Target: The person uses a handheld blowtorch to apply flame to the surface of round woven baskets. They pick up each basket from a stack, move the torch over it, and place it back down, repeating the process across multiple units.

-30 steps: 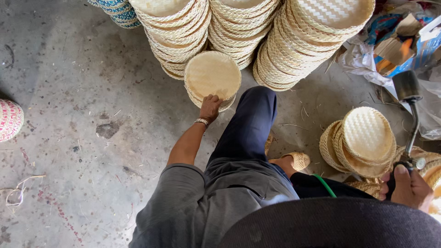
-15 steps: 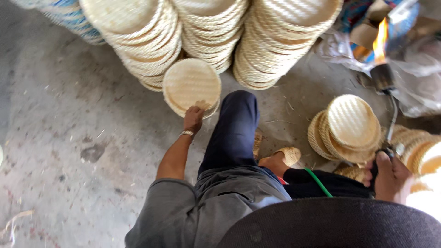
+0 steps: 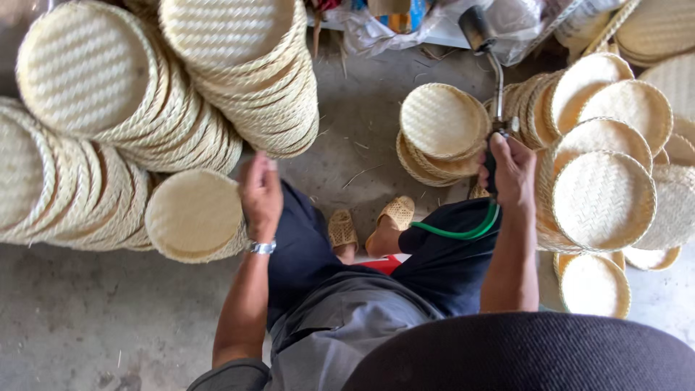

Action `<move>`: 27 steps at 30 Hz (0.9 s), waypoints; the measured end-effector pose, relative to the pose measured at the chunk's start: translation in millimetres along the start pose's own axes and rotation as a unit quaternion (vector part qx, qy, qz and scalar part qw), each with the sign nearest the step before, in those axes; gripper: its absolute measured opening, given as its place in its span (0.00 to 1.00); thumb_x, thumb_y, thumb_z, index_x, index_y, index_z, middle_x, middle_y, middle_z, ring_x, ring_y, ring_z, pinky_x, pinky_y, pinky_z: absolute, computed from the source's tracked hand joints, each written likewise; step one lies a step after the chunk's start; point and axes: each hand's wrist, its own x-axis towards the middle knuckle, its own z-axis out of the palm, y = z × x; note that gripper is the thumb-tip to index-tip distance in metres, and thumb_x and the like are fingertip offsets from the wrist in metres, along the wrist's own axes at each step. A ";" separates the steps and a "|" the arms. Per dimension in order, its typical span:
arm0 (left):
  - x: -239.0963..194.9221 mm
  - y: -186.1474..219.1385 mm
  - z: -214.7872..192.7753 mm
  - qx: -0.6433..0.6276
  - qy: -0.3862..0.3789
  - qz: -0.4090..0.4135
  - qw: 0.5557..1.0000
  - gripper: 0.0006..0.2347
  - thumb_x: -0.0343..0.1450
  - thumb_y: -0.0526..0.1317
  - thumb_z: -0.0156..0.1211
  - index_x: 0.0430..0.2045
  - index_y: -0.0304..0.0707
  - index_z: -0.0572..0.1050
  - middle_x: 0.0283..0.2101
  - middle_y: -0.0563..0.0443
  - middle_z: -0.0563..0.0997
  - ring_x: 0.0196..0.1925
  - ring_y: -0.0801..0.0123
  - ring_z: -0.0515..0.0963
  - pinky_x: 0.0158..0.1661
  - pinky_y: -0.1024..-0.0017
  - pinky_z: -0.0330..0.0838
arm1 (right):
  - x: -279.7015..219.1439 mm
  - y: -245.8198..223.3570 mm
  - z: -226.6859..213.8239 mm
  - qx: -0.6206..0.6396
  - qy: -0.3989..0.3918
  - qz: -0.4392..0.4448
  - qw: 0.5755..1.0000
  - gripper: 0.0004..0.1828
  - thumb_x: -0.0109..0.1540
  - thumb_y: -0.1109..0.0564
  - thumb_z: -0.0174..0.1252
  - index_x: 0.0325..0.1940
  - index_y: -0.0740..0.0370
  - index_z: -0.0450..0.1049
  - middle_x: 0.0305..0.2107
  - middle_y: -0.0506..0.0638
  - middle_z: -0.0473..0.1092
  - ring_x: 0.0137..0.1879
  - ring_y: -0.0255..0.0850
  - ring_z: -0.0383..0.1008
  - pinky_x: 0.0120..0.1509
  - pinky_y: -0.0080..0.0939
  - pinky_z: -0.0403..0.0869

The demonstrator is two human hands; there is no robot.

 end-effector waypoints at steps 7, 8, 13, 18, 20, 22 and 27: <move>-31.1 -34.8 230.4 -0.115 -0.313 -0.144 0.932 0.19 0.74 0.46 0.60 0.56 0.33 0.76 0.38 0.48 0.86 0.36 0.71 0.85 0.38 0.72 0.80 | 46.1 51.2 -1.2 0.131 -0.021 0.033 0.991 0.15 0.70 0.47 0.54 0.38 0.61 0.72 0.23 0.47 0.70 0.21 0.31 0.66 0.21 0.33 0.65; -40.7 -45.6 262.5 -0.126 -0.339 -0.209 0.909 0.22 0.74 0.48 0.60 0.58 0.31 0.74 0.38 0.46 0.86 0.35 0.70 0.85 0.38 0.71 0.81 | 50.3 56.8 -0.1 0.140 -0.021 0.042 0.989 0.15 0.70 0.47 0.55 0.38 0.60 0.72 0.23 0.47 0.70 0.21 0.31 0.66 0.21 0.33 0.65; -78.7 -75.2 377.1 -0.191 -0.315 -0.422 0.829 0.36 0.70 0.53 0.62 0.69 0.31 0.55 0.54 0.39 0.79 0.48 0.61 0.80 0.42 0.62 0.82 | 57.9 71.5 8.6 0.129 -0.012 0.038 0.991 0.16 0.69 0.49 0.58 0.34 0.63 0.71 0.22 0.46 0.69 0.20 0.30 0.65 0.20 0.33 0.64; -69.1 -73.6 437.3 -0.175 -0.247 -0.513 0.803 0.40 0.70 0.54 0.62 0.71 0.34 0.47 0.68 0.40 0.60 0.57 0.51 0.75 0.47 0.54 0.81 | 60.7 65.3 9.0 0.082 -0.024 0.065 0.994 0.17 0.67 0.48 0.59 0.33 0.64 0.71 0.20 0.44 0.68 0.19 0.30 0.64 0.19 0.33 0.64; -63.8 -72.8 449.4 -0.146 -0.231 -0.536 0.799 0.39 0.71 0.54 0.62 0.71 0.36 0.47 0.70 0.39 0.57 0.60 0.51 0.72 0.48 0.52 0.82 | 61.2 60.8 7.3 0.051 -0.029 0.072 0.996 0.19 0.67 0.47 0.59 0.32 0.65 0.71 0.17 0.45 0.67 0.18 0.30 0.64 0.20 0.33 0.64; -60.9 -71.6 459.1 -0.146 -0.233 -0.574 0.771 0.34 0.71 0.50 0.63 0.68 0.38 0.52 0.65 0.38 0.65 0.56 0.48 0.76 0.48 0.50 0.79 | 61.6 56.5 6.7 0.045 -0.026 0.082 0.995 0.19 0.66 0.47 0.60 0.32 0.65 0.71 0.16 0.45 0.67 0.18 0.30 0.64 0.20 0.33 0.64; -58.9 -71.5 467.4 -0.239 -0.235 -0.576 0.745 0.18 0.71 0.39 0.57 0.55 0.37 0.69 0.53 0.38 0.78 0.48 0.49 0.82 0.41 0.48 0.83 | 62.5 50.2 5.0 0.042 -0.035 0.077 0.996 0.18 0.65 0.47 0.60 0.33 0.66 0.71 0.17 0.44 0.68 0.18 0.29 0.64 0.21 0.32 0.64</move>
